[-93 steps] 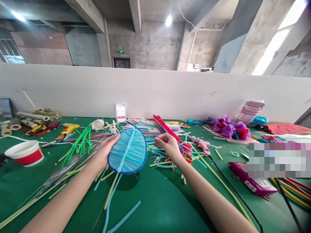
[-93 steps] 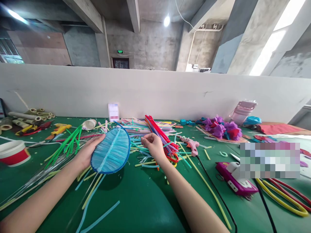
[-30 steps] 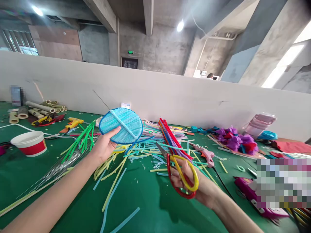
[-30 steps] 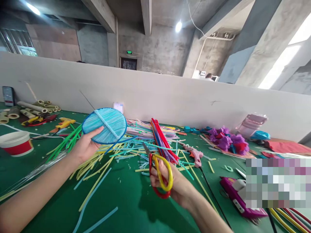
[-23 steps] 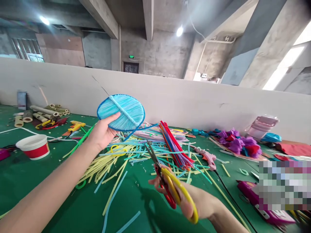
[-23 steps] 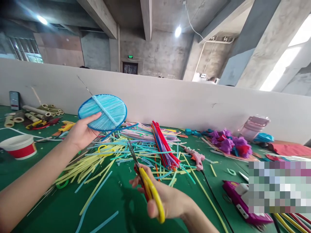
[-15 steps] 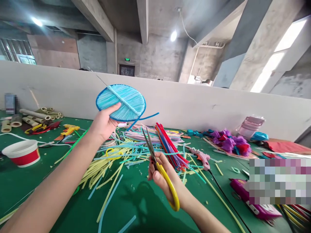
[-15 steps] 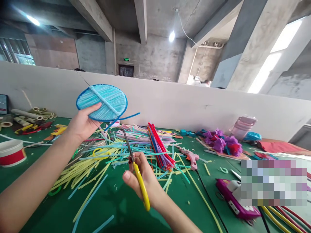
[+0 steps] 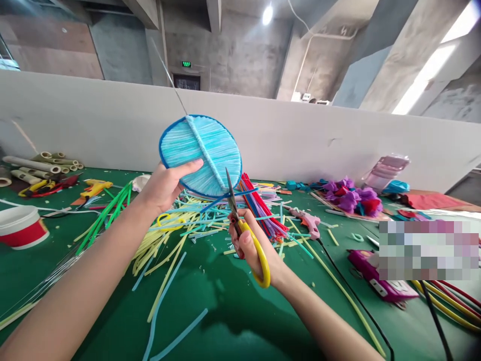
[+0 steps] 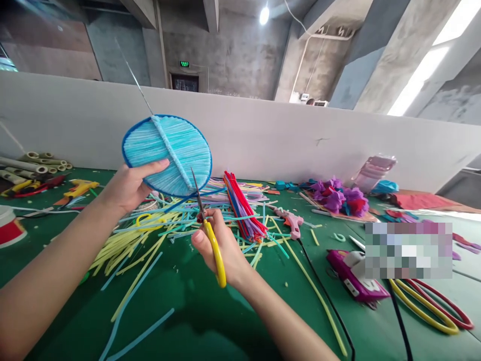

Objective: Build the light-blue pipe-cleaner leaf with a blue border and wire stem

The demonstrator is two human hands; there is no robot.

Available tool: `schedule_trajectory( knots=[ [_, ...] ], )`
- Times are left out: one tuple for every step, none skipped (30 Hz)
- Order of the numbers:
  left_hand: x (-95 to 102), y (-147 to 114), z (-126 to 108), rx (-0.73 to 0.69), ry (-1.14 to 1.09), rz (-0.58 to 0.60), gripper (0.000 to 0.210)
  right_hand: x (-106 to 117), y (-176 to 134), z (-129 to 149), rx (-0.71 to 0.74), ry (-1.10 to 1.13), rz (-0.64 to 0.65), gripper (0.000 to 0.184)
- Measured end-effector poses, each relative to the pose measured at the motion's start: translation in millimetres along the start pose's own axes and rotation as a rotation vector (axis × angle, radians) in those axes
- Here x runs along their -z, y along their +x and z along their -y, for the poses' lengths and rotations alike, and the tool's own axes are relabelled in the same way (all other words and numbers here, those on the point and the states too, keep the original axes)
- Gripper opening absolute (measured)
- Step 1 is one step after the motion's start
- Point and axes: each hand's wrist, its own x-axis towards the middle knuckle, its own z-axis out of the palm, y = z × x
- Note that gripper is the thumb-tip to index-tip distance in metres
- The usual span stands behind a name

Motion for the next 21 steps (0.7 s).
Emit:
schedule_trajectory(
  knots=[
    [-1.6,-1,0,-0.004,0.003,0.006,0.061,0,0,0,0.004,-0.002,-0.002,0.060],
    [-3.1,-2,0,-0.014,0.005,0.008,0.062,0,-1,0,0.007,-0.003,-0.002,0.059],
    [-4.5,-3,0,-0.026,0.006,0.011,0.062,0,-1,0,0.011,-0.002,0.002,0.059],
    [-5.7,-4,0,-0.035,0.006,0.012,0.061,-1,-2,0,0.019,0.002,0.006,0.060],
    [-6.6,-4,1,-0.039,0.005,0.011,0.060,-1,-2,0,0.027,0.007,0.011,0.061],
    [-7.4,-4,1,-0.036,0.002,0.009,0.060,-1,-3,-1,0.035,0.012,0.016,0.062],
    [-7.8,-4,2,-0.034,-0.003,0.005,0.060,-1,-3,-1,0.043,0.019,0.019,0.063],
    [-8.0,-3,3,-0.034,-0.011,0.001,0.061,-1,-4,-2,0.051,0.025,0.022,0.064],
    [-8.0,-2,4,-0.044,-0.019,-0.005,0.062,-1,-4,-3,0.057,0.029,0.025,0.065],
    [-7.7,-1,5,-0.061,-0.029,-0.012,0.061,-1,-4,-4,0.059,0.031,0.027,0.066],
    [-7.2,0,6,-0.081,-0.039,-0.018,0.060,-1,-4,-5,0.059,0.033,0.030,0.068],
    [-6.5,1,8,-0.096,-0.045,-0.022,0.056,-1,-4,-5,0.059,0.035,0.032,0.069],
    [-5.8,2,9,-0.100,-0.045,-0.022,0.053,-1,-4,-5,0.057,0.036,0.032,0.070],
    [-5.1,3,10,-0.092,-0.038,-0.018,0.049,-1,-3,-6,0.055,0.037,0.029,0.072],
    [-4.4,3,11,-0.077,-0.026,-0.011,0.045,-2,-3,-6,0.054,0.041,0.024,0.073],
    [-3.9,3,12,-0.058,-0.010,-0.001,0.042,-2,-2,-5,0.053,0.046,0.018,0.073],
    [-3.4,3,13,-0.041,0.004,0.006,0.040,-2,-2,-5,0.051,0.050,0.013,0.073],
    [-3.1,2,13,-0.029,0.015,0.011,0.038,-1,-1,-5,0.050,0.051,0.009,0.072],
    [-2.8,2,14,-0.021,0.023,0.013,0.037,-1,-1,-5,0.049,0.047,0.006,0.072],
    [-2.6,2,14,-0.017,0.029,0.016,0.037,-1,0,-5,0.049,0.036,0.004,0.072],
    [-2.4,1,14,-0.013,0.035,0.022,0.036,0,0,-5,0.048,0.008,-0.003,0.072]
  ],
)
